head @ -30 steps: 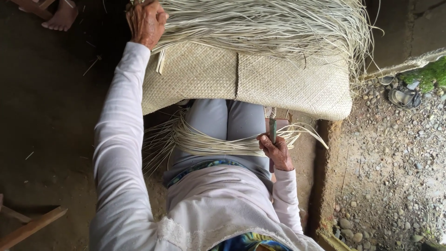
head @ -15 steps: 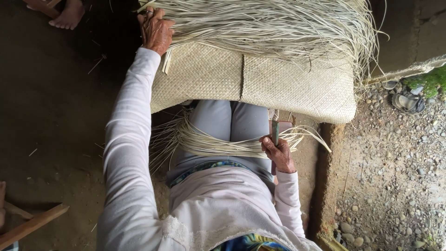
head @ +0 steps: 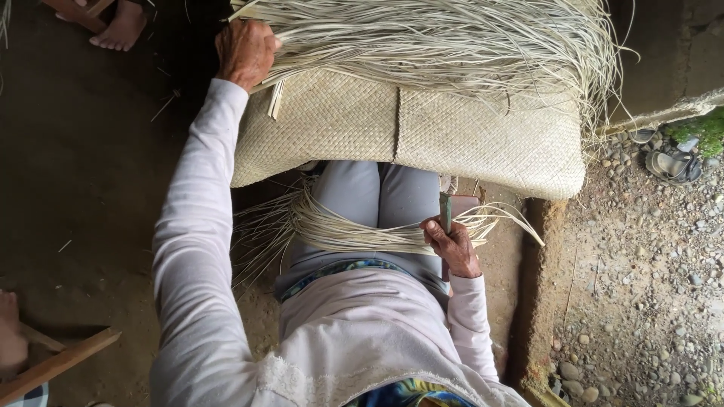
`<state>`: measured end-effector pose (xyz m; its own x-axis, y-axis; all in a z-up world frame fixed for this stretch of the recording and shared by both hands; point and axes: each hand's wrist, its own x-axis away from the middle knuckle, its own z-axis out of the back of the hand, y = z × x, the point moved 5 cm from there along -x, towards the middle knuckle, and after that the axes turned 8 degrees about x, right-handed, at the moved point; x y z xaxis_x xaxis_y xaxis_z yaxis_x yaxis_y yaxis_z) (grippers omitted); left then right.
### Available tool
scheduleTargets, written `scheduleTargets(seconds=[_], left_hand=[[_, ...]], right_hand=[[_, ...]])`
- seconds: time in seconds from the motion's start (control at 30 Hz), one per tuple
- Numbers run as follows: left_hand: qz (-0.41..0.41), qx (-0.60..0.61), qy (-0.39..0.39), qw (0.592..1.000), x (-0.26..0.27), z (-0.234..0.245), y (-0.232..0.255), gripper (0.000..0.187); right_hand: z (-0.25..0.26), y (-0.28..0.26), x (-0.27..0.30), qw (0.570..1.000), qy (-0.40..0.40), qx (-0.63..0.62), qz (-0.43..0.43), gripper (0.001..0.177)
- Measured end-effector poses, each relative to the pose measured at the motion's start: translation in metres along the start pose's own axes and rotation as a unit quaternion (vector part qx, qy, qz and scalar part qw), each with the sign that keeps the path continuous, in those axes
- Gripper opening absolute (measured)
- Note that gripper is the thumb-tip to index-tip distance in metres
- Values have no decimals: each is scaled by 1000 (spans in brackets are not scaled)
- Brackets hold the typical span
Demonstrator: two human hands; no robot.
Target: Splitting long plant fibers into thinner strips using a small handheld tool in preparation for weaving.
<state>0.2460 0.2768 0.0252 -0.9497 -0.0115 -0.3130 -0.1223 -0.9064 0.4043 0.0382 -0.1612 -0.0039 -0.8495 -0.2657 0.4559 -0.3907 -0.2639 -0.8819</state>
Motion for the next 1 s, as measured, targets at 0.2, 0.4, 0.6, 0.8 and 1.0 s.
scheduleTargets(seconds=[0.2, 0.4, 0.6, 0.8, 1.0], left_hand=[[6, -163, 51, 985, -7, -5, -23, 21], [131, -69, -77, 986, 1, -1, -25, 37], [52, 382, -147, 911, 65, 32, 94, 39], [145, 488, -249, 823, 154, 17, 184, 33], [139, 524, -279, 792, 201, 31, 211, 40]], right_hand=[[1, 5, -4, 1000, -5, -26, 17, 26], [1, -6, 1, 1000, -5, -3, 30, 25], [-13, -44, 10, 993, -78, -52, 71, 27], [-57, -102, 2, 985, -95, -102, 99, 19], [-104, -110, -16, 964, -105, -235, 69, 28]])
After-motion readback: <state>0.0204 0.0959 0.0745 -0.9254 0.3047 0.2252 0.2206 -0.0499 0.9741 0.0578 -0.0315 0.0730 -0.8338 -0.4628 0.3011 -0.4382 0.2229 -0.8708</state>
